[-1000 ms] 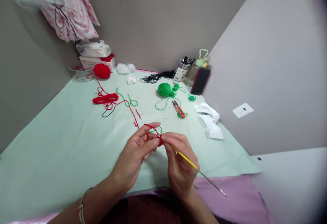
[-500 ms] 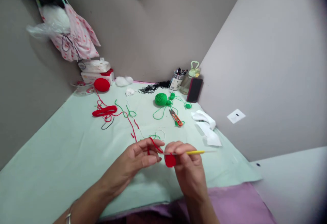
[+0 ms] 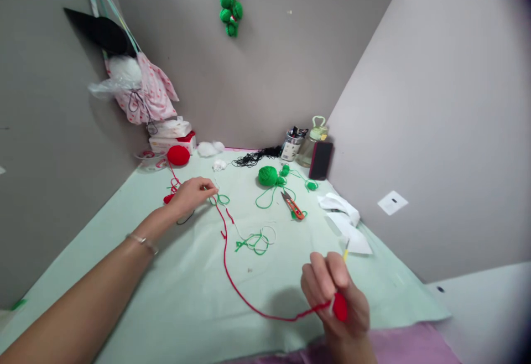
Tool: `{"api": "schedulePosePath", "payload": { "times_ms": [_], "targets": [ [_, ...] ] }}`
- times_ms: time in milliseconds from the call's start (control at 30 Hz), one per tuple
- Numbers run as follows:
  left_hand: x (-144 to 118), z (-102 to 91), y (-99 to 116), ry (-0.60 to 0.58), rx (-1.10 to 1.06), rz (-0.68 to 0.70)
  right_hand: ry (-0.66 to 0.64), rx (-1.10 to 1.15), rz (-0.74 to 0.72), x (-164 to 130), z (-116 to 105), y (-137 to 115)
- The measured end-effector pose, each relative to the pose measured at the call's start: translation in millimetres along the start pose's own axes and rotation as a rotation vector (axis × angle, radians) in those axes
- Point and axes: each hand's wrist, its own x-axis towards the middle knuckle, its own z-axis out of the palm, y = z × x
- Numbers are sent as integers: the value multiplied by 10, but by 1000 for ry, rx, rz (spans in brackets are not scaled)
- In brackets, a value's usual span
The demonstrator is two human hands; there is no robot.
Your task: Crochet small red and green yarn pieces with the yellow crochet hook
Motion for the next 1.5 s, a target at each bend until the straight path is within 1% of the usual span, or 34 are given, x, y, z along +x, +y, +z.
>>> {"api": "schedulePosePath", "payload": {
  "times_ms": [67,133,233,333,467,533,600,633,700,800,867,933,1000,1133,1233,1367,1433,1500],
  "targets": [
    [173,123,26,-45,120,26,-16,-29,23,24,47,8],
    [239,265,112,-117,200,90,-2,-75,38,27,65,8],
    [171,459,291,-273,254,221,0,-125,48,2,36,13],
    [21,617,433,-387,282,319,-8,-78,22,-34,-23,31],
    [-109,858,484,-471,304,415,-10,-66,20,-70,-64,43],
    [-111,978,479,-495,293,452,4,-109,39,-82,-67,36],
    [-70,1037,492,-490,255,467,22,-144,65,-93,-66,24],
    [-38,1028,514,-475,223,465,29,-150,74,-97,-67,18],
    [36,927,592,-429,133,452,25,-133,75,-104,-72,11],
    [124,634,757,-354,-62,430,18,-69,61,-110,-85,17],
    [145,438,855,-294,-168,406,33,-31,96,-112,-90,33],
    [132,294,923,-259,-203,362,53,3,152,-111,-90,52],
    [86,202,965,-253,-205,322,69,29,194,-97,-79,61],
    [-89,105,1040,-288,-226,302,121,40,243,24,-3,36],
    [-270,81,1116,-330,-244,322,178,-31,282,202,117,12],
    [-506,86,1221,-380,-253,337,300,-117,237,413,281,57],
    [-577,86,1249,-380,-260,355,284,-135,263,461,324,112],
    [-591,72,1240,-373,-287,354,214,-153,340,478,335,171]
  ]
}}
